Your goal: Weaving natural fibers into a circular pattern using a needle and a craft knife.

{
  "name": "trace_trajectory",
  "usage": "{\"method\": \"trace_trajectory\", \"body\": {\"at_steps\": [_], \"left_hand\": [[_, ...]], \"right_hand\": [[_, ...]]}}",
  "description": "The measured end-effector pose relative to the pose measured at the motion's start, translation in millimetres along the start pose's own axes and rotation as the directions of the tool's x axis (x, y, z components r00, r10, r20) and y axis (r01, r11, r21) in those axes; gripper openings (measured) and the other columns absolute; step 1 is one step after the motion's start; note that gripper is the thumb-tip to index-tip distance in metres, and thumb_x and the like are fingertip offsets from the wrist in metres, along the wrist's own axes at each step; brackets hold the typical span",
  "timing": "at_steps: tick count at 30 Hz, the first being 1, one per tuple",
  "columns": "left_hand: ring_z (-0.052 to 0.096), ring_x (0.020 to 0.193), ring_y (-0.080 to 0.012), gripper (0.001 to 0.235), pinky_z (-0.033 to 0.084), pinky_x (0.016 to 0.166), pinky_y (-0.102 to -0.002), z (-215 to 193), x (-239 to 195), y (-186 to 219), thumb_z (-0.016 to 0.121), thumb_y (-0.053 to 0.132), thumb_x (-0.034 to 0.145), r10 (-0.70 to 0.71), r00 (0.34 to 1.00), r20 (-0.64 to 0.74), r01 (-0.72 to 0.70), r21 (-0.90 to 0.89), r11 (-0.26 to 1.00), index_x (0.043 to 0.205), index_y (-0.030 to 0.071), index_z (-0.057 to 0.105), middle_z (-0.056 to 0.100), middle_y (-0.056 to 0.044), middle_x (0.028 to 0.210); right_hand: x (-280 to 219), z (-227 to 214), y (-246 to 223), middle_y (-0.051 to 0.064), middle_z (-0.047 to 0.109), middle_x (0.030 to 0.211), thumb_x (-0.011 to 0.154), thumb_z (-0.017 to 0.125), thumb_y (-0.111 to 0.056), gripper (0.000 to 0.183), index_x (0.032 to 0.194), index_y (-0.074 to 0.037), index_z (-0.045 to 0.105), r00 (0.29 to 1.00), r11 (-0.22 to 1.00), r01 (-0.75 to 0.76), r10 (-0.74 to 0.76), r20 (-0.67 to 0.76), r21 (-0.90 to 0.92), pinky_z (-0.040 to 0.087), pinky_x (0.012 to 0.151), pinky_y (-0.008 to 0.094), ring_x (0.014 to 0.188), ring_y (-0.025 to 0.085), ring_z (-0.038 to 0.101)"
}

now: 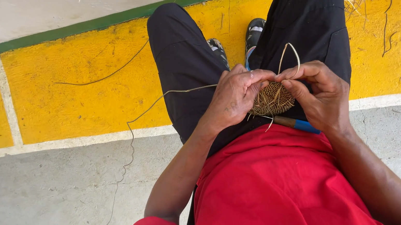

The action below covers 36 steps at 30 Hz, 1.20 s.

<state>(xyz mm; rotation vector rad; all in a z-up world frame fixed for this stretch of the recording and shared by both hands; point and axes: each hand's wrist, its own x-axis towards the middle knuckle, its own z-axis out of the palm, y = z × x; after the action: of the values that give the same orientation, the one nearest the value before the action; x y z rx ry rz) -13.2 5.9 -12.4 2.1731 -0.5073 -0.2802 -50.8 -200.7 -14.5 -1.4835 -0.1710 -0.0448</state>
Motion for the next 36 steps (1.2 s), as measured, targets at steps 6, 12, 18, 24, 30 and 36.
{"method": "trace_trajectory", "body": {"at_steps": [6,12,18,24,30,36], "left_hand": [[0.058,0.085,-0.0179,0.021,0.043,0.088,-0.034,-6.4,-1.9,13.1,0.067,0.018,0.099,0.037,0.999,-0.011,-0.037,-0.017,0.999,0.119,0.019,0.076,0.07,0.0,0.087],[0.06,0.09,-0.0158,0.019,0.041,0.085,-0.034,-8.8,-18.9,32.7,0.065,0.013,0.1,0.113,0.991,-0.065,-0.114,-0.012,0.993,0.116,0.02,0.074,0.073,0.004,0.094],[0.061,0.089,-0.0125,0.024,0.039,0.086,-0.032,-3.2,-21.4,30.7,0.064,0.009,0.101,0.161,0.983,-0.09,-0.158,0.03,0.987,0.119,0.021,0.074,0.068,0.008,0.084],[0.059,0.088,-0.0133,0.022,0.038,0.084,-0.032,1.6,-20.9,36.1,0.066,0.01,0.099,0.185,0.979,-0.088,-0.184,0.019,0.983,0.117,0.02,0.073,0.071,0.007,0.089],[0.056,0.081,-0.0148,0.014,0.039,0.082,-0.033,-6.9,-12.0,28.4,0.069,0.015,0.099,0.082,0.994,-0.077,-0.083,-0.012,0.996,0.111,0.019,0.076,0.067,0.006,0.083],[0.057,0.085,-0.0159,0.016,0.04,0.085,-0.034,-0.1,-13.6,32.9,0.068,0.015,0.1,0.098,0.995,-0.003,-0.098,0.024,0.995,0.113,0.018,0.075,0.064,0.004,0.083]], "right_hand": [[1.0,-1.1,-6.7,0.011,0.07,0.109,0.089,0.081,-0.002,0.016,0.103,-0.005,0.072,0.964,0.707,0.263,-0.225,0.145,-0.657,0.055,0.088,0.033,0.101,0.023,0.07],[30.2,-38.7,-14.2,0.005,0.072,0.1,0.088,0.076,-0.009,0.018,0.106,-0.008,0.076,0.963,0.892,0.007,0.116,0.244,-0.452,0.056,0.081,0.028,0.091,0.018,0.069],[49.0,-30.0,-16.5,0.003,0.073,0.094,0.092,0.072,-0.012,0.017,0.108,-0.007,0.073,0.893,0.895,0.004,0.197,0.404,-0.446,0.056,0.072,0.03,0.081,0.012,0.069],[66.1,-39.7,14.3,0.004,0.071,0.093,0.1,0.07,-0.012,0.009,0.105,-0.005,0.071,0.974,0.921,-0.074,0.15,0.172,-0.382,0.052,0.068,0.031,0.081,0.01,0.061],[44.0,-21.9,-14.0,0.004,0.067,0.086,0.1,0.066,-0.013,0.024,0.122,-0.006,0.07,0.985,0.913,-0.015,0.084,0.152,-0.408,0.052,0.064,0.029,0.07,0.012,0.062],[40.4,-10.0,-14.1,0.009,0.059,0.077,0.097,0.071,-0.009,0.014,0.088,-0.003,0.062,0.938,0.733,0.345,-0.285,0.196,-0.586,0.049,0.06,0.038,0.066,0.026,0.061]]}}
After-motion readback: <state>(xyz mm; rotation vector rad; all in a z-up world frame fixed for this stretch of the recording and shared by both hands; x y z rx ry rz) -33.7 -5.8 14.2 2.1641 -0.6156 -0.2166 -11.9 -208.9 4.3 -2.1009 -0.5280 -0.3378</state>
